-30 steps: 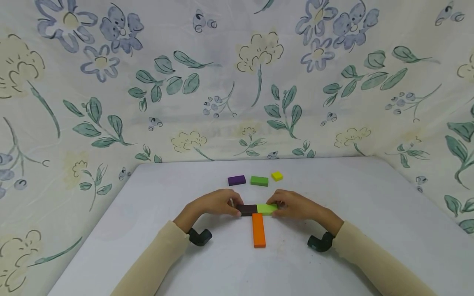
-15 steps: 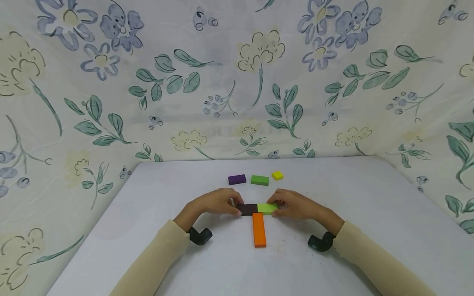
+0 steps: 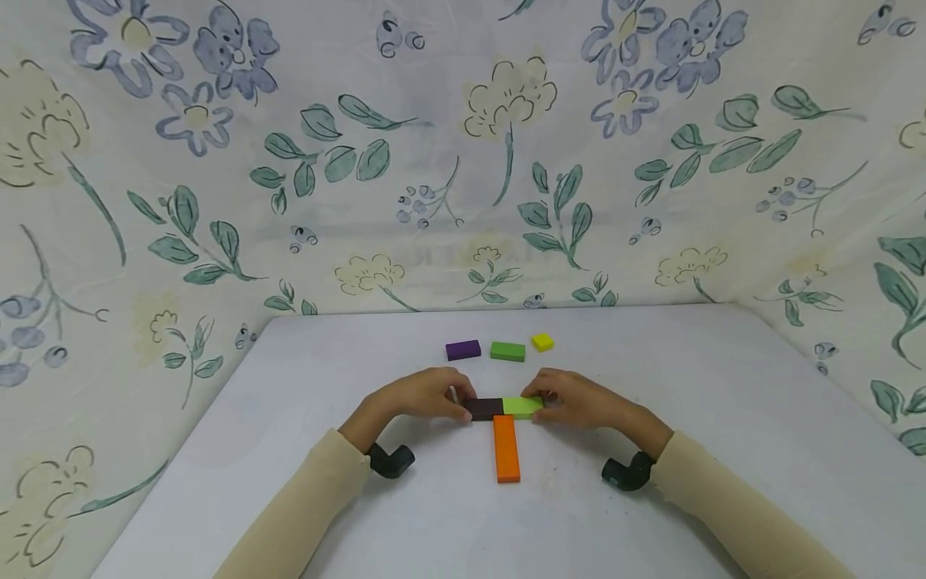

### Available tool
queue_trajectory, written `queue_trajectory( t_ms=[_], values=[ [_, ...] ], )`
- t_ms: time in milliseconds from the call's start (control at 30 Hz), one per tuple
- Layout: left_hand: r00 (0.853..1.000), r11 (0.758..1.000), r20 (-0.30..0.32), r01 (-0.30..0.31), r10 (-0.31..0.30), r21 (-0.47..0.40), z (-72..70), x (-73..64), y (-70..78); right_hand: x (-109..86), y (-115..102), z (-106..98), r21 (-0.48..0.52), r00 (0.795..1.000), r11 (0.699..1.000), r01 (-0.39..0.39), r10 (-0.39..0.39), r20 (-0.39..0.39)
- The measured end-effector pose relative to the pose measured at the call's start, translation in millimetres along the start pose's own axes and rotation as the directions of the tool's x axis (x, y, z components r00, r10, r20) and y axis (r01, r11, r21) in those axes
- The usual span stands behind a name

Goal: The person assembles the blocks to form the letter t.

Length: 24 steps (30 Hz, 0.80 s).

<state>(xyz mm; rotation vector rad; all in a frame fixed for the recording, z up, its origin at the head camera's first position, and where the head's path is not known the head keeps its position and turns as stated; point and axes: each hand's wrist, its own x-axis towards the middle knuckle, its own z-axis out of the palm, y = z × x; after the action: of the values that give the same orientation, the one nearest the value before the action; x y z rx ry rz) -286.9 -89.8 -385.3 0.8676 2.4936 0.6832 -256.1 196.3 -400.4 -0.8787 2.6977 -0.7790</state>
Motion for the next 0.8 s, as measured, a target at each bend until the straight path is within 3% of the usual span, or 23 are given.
queue_trajectory(
  t_ms=[600,800],
  values=[
    [1.000,0.999,0.004,0.021,-0.021,-0.025,0.7,2.1,-6.1,0.2,7.6,2.3,0.006,1.000,1.000,0.006,-0.006,-0.007],
    [0.998,0.999,-0.059,0.022,-0.024,-0.032,-0.2,3.5,-14.1,-0.7,6.5,4.1,0.022,1.000,1.000,0.003,-0.003,-0.005]
  ],
)
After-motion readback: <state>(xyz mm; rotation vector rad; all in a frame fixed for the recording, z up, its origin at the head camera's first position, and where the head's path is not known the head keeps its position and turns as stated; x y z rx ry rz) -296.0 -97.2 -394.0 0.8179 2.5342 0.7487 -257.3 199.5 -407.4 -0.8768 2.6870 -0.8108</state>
